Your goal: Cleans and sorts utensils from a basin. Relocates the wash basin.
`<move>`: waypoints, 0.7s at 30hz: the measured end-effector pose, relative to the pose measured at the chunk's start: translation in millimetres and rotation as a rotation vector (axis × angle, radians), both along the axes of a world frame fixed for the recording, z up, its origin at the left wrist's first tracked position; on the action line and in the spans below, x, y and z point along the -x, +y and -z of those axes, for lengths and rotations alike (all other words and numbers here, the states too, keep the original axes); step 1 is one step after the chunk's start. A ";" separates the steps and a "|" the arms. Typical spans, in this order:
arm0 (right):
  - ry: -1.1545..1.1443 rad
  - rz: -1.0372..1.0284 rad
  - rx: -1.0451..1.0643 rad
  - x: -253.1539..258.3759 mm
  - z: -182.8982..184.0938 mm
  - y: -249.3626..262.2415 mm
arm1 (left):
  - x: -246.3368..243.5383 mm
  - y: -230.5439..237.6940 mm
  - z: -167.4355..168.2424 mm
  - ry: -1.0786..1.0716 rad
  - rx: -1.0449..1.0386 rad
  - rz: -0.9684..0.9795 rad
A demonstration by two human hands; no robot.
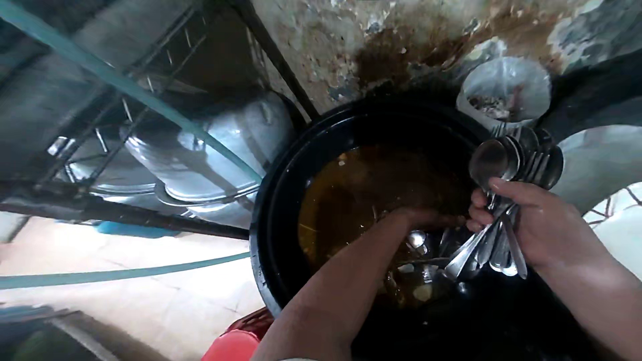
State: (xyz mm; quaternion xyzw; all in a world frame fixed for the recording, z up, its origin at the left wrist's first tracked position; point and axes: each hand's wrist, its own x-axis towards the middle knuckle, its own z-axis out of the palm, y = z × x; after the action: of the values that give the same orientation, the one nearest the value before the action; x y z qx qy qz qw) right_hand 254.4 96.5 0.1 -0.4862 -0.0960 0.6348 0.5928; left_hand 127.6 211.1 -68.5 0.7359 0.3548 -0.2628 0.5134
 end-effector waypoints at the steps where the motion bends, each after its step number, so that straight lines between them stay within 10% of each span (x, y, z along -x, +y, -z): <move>1: 0.007 0.001 -0.001 -0.4 0.5 0.5 | 4.0 -1.1 -2.8 0.029 0.024 -0.005; 14: -0.029 -0.034 -0.041 -1.0 2.5 -0.8 | 66.0 -57.7 17.9 -0.010 -0.460 0.471; 21: -0.040 -0.021 -0.043 -1.5 2.5 -0.1 | 51.7 -69.9 -1.3 0.038 -0.451 0.292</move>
State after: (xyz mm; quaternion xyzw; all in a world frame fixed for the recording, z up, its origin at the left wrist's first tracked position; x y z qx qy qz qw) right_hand 255.9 96.4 -2.4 -0.4848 -0.1267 0.6290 0.5943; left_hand 75.9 141.3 -67.2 0.8701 0.3040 -0.2620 0.2863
